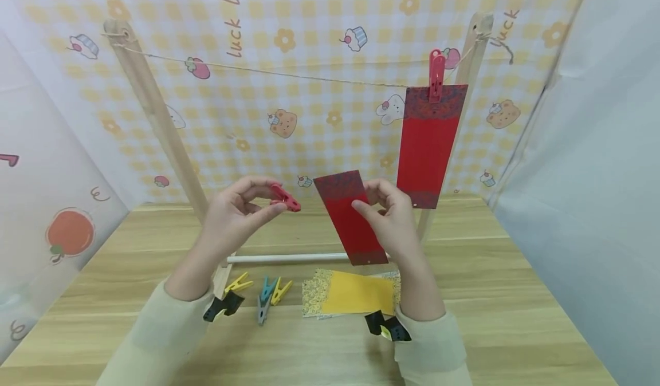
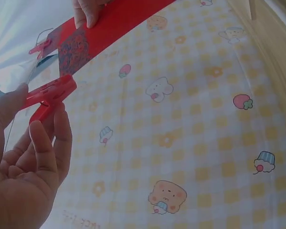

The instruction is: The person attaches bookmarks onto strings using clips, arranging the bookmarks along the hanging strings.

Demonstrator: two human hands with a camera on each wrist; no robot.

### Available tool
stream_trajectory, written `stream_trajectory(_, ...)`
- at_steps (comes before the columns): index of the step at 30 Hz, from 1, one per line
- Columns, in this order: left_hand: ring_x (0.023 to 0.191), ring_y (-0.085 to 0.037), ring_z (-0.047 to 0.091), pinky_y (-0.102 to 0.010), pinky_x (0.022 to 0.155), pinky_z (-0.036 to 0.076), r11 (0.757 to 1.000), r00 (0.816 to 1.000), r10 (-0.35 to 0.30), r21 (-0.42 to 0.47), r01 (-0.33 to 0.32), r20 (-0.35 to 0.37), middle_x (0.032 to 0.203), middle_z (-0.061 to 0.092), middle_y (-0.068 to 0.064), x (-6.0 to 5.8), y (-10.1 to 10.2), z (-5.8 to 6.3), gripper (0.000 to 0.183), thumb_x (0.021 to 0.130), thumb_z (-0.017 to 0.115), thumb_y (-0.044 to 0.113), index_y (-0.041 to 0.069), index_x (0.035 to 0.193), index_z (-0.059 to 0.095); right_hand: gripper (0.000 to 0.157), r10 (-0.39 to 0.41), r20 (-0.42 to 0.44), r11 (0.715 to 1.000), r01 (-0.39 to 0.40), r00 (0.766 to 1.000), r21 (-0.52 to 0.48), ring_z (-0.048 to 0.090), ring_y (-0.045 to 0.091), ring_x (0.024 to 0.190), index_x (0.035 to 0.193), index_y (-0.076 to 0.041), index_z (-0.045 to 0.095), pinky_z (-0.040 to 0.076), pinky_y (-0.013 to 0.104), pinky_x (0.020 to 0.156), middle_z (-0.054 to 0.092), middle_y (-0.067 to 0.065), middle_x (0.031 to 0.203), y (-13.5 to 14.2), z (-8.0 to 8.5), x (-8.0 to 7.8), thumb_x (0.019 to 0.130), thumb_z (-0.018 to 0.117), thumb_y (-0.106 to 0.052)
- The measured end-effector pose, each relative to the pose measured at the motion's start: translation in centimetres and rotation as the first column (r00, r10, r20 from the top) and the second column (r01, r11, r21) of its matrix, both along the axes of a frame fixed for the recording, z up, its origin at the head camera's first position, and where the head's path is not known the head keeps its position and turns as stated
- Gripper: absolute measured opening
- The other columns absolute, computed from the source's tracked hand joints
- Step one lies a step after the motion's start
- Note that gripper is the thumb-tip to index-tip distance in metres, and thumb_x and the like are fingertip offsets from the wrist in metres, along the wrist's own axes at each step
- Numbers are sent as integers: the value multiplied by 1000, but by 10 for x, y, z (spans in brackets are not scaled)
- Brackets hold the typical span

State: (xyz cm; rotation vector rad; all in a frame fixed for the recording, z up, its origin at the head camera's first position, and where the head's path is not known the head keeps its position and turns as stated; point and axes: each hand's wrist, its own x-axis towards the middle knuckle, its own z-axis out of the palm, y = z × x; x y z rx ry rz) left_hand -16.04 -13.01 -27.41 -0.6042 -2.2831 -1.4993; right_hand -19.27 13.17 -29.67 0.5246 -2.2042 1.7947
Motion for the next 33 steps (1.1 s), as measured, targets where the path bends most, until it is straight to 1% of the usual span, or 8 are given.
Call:
stream_trajectory(4,92,-11,68,-23,67,58,1000,1000,-5,30,6,-6,102,75,-9,-4,7,6,35,83,79,9,7,116,66,16,-31,-8,997,31,999,-69,50,11,82,106,-6,62,49,16,68,51,-7,81,0,5,0,92,67,0)
stream_trajectory(10,86,-9,68,-21,64,56,997,1000,-7,81,7,-7,103,74,-12,-8,12,20,36,84,78,6,4,117,65,22,-94,-47,971,81,994,-223,48,12,78,97,-16,67,45,16,64,57,-9,75,-2,12,-3,89,68,5)
stream_trajectory(12,87,-11,69,-21,65,57,998,1000,-2,65,4,-25,103,75,-12,-10,14,25,37,83,79,6,4,118,65,24,-111,-50,957,94,993,-276,49,11,76,95,-15,68,45,16,65,61,-10,75,-3,14,-2,88,68,7)
stream_trajectory(16,94,-15,70,-24,71,59,1000,998,-8,-9,7,-62,103,75,-9,-13,19,36,36,83,79,8,4,117,66,25,-117,-40,918,93,992,-385,60,8,78,94,-13,70,51,16,71,71,-9,81,-5,17,-2,87,67,10)
stream_trajectory(19,96,-13,68,-24,71,58,999,995,-21,-51,16,-96,104,74,-7,-16,25,42,37,83,79,10,5,117,67,24,-124,-35,889,96,992,-449,65,7,79,94,-13,71,55,17,75,73,-7,82,-5,18,-2,87,68,10)
stream_trajectory(25,91,-13,66,-21,63,50,997,978,-61,-68,48,-197,103,73,-8,-22,36,55,37,84,78,8,3,118,66,19,-187,-3,839,158,982,-520,66,7,73,93,-12,71,57,18,74,72,-5,78,-3,25,-3,85,72,5)
stream_trajectory(29,88,-14,66,-21,61,46,997,965,-61,-66,46,-255,102,71,-9,-25,39,65,37,82,79,7,1,116,67,18,-232,15,799,199,973,-568,65,7,70,95,-10,72,58,18,72,71,-4,77,-3,32,-4,86,72,5)
stream_trajectory(33,87,-13,65,-20,60,45,998,958,-51,-60,35,-281,100,72,-9,-28,40,76,37,82,80,7,1,115,67,17,-277,0,763,220,961,-608,64,7,67,94,-9,72,58,18,71,70,-4,74,-3,38,-6,85,72,6)
